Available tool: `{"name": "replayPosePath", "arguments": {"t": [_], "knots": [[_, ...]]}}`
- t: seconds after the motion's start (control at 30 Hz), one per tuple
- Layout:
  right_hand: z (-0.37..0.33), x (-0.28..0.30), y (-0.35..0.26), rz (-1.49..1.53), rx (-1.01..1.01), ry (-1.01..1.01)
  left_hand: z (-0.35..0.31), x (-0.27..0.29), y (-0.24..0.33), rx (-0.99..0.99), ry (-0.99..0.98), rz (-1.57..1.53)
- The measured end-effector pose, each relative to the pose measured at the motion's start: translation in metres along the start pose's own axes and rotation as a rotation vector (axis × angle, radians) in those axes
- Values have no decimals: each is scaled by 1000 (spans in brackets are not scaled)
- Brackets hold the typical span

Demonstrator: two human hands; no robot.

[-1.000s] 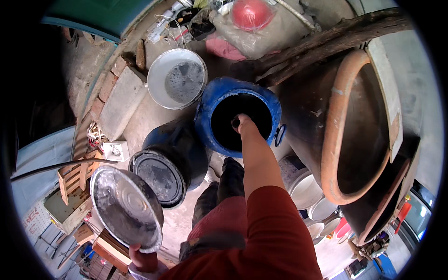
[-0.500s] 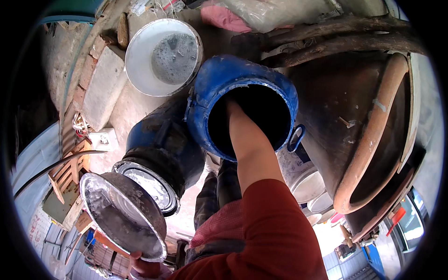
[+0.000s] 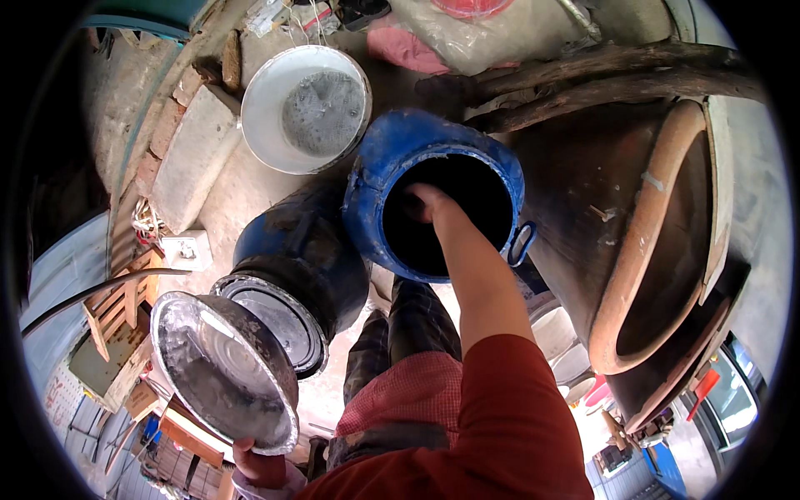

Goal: The person scoops a liquid from a bucket into a metal bowl, carries it to a worktable, and uses a brush to apply the liquid to the seams of brown paper bags. They fold and press the seams to adhere them, repeating the process on multiple bags.

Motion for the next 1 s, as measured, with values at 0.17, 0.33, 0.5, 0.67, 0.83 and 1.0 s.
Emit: {"name": "replayPosePath", "arguments": {"t": [0.17,0.33,0.5,0.67,0.83,1.0], "knots": [[-91,9,7,-139,-56,35,-13,5,7,-4,-112,-8],[-169,7,23,-90,-33,-64,-34,14,17,-65,-191,-34],[-223,19,47,-98,39,-148,-45,31,24,-77,-311,-29],[-277,28,76,-49,30,-191,-64,44,30,-103,-320,-32],[-327,40,108,-63,33,-176,-68,44,31,-82,-483,-14],[-391,48,141,-43,146,-201,-49,54,23,-30,-500,-49]]}}
Point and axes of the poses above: each hand's wrist, its own z-axis towards the middle knuckle, its own x-axis out of the back of the hand, y = z × x, the point moved 2 cm from there along z, towards the middle knuckle, and after that the axes turned 12 degrees about -z, right-handed, at the moved point
